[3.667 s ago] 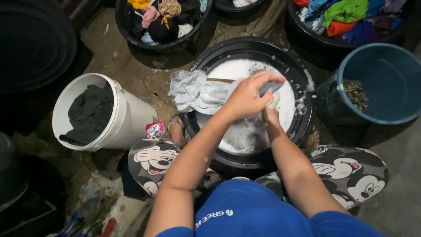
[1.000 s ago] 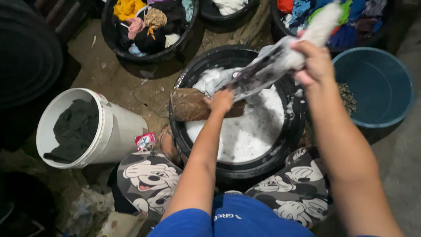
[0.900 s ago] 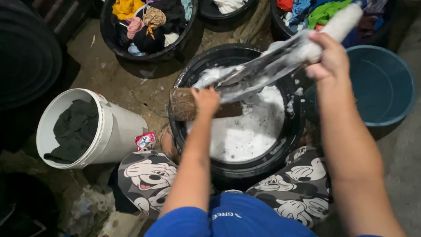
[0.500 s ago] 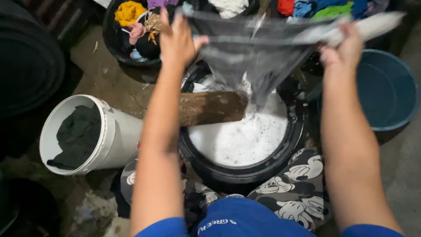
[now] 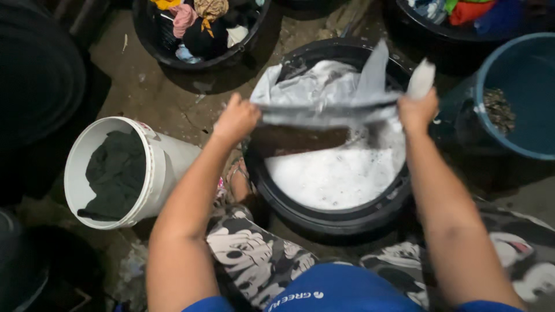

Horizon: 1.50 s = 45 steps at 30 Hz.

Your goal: The person washes clothes by hand in a basin of soapy water using a wooden scrubbing board. They scrub a grey garment against the board, rinse it in the sudsy water, and then lift the board out of the basin.

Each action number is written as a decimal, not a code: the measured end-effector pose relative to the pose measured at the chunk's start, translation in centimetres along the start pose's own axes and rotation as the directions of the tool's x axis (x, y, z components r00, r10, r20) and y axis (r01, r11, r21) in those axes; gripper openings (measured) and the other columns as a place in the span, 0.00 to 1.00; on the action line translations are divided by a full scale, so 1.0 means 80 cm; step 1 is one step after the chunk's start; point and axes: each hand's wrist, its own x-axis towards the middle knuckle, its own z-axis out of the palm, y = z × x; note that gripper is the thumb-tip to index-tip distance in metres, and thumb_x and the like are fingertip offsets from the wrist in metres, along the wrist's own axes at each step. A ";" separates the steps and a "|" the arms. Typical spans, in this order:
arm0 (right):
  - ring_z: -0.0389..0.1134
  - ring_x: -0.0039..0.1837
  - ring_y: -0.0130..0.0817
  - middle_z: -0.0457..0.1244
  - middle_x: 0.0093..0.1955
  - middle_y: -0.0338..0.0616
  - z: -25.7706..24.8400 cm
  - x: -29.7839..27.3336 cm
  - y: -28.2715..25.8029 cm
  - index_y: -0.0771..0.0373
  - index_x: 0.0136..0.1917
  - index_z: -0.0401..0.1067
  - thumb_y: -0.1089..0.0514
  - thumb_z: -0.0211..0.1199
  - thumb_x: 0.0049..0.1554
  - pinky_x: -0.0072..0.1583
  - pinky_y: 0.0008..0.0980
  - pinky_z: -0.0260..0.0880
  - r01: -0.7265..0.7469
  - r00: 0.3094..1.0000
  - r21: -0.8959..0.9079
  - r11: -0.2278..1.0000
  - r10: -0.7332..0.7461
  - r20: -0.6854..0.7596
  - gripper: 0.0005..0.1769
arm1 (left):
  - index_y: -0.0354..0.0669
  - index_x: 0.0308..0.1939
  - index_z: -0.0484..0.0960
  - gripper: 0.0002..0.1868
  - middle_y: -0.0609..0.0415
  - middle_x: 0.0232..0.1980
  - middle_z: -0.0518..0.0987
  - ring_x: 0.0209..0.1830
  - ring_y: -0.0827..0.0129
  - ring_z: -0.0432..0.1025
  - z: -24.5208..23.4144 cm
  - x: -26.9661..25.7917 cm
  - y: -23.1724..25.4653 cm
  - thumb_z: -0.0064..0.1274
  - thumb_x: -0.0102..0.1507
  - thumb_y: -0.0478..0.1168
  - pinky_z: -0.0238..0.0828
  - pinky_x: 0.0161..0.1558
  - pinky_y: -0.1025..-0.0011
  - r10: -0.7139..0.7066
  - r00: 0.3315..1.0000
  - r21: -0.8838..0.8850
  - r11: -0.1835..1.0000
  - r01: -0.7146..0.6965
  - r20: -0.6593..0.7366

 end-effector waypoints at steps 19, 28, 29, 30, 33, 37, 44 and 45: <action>0.72 0.56 0.56 0.69 0.55 0.63 0.011 -0.079 0.137 0.71 0.58 0.72 0.51 0.80 0.48 0.58 0.46 0.72 -0.180 0.970 -0.423 0.888 0.231 0.074 0.31 | 0.47 0.43 0.80 0.09 0.52 0.51 0.80 0.45 0.69 0.76 -0.020 -0.032 0.095 0.48 0.61 0.39 0.62 0.65 0.57 0.256 0.935 -0.242 0.918 -0.315 -0.247; 0.68 0.47 0.34 0.67 0.46 0.40 0.112 -0.352 0.074 0.56 0.50 0.73 0.53 0.59 0.57 0.45 0.34 0.65 -0.928 0.365 0.358 0.107 0.464 0.807 0.09 | 0.48 0.35 0.82 0.06 0.56 0.41 0.73 0.44 0.65 0.71 0.026 -0.045 0.103 0.50 0.62 0.40 0.63 0.57 0.61 0.309 0.924 -0.375 0.848 -0.375 -0.225; 0.69 0.51 0.36 0.68 0.50 0.39 0.125 -0.368 0.061 0.55 0.54 0.74 0.57 0.59 0.55 0.51 0.35 0.68 -0.953 0.280 0.301 0.041 0.499 0.820 0.13 | 0.47 0.36 0.82 0.06 0.56 0.41 0.73 0.46 0.65 0.71 0.024 -0.045 0.103 0.50 0.62 0.40 0.63 0.56 0.62 0.338 0.919 -0.391 0.833 -0.392 -0.203; 0.69 0.53 0.40 0.68 0.51 0.42 0.146 -0.375 0.048 0.57 0.53 0.72 0.58 0.60 0.55 0.55 0.41 0.70 -0.938 0.262 0.338 -0.082 0.472 0.842 0.12 | 0.47 0.37 0.83 0.06 0.56 0.41 0.73 0.47 0.64 0.71 0.021 -0.044 0.100 0.50 0.63 0.39 0.63 0.55 0.63 0.368 0.913 -0.404 0.818 -0.409 -0.179; 0.68 0.58 0.48 0.65 0.54 0.48 0.190 -0.372 0.028 0.59 0.53 0.68 0.61 0.63 0.55 0.61 0.54 0.71 -0.852 0.238 0.405 -0.331 0.445 0.864 0.12 | 0.46 0.36 0.81 0.06 0.58 0.48 0.76 0.53 0.66 0.72 0.004 -0.037 0.092 0.50 0.62 0.41 0.63 0.55 0.63 0.317 0.885 -0.322 0.845 -0.427 -0.341; 0.66 0.58 0.50 0.64 0.55 0.48 0.215 -0.376 0.020 0.58 0.55 0.68 0.61 0.62 0.57 0.58 0.53 0.70 -0.831 0.211 0.461 -0.312 0.589 0.780 0.12 | 0.50 0.38 0.79 0.08 0.49 0.51 0.78 0.51 0.58 0.71 -0.019 -0.041 0.087 0.49 0.56 0.42 0.66 0.54 0.63 0.052 0.929 -0.480 0.845 -0.237 -0.367; 0.72 0.49 0.41 0.68 0.48 0.47 0.175 -0.437 0.007 0.64 0.53 0.72 0.58 0.65 0.59 0.47 0.38 0.74 -0.954 0.251 0.299 -0.031 0.467 0.848 0.10 | 0.48 0.56 0.83 0.18 0.57 0.40 0.76 0.47 0.64 0.72 0.012 -0.072 0.077 0.50 0.62 0.36 0.66 0.55 0.61 0.118 0.980 -0.614 0.766 -0.191 -0.157; 0.72 0.49 0.38 0.68 0.49 0.47 0.161 -0.437 0.006 0.64 0.52 0.73 0.55 0.65 0.60 0.47 0.36 0.75 -0.961 0.276 0.245 0.129 0.495 0.824 0.12 | 0.46 0.60 0.83 0.22 0.58 0.41 0.76 0.47 0.64 0.72 0.016 -0.075 0.077 0.50 0.62 0.35 0.66 0.56 0.62 0.096 0.987 -0.633 0.758 -0.156 -0.129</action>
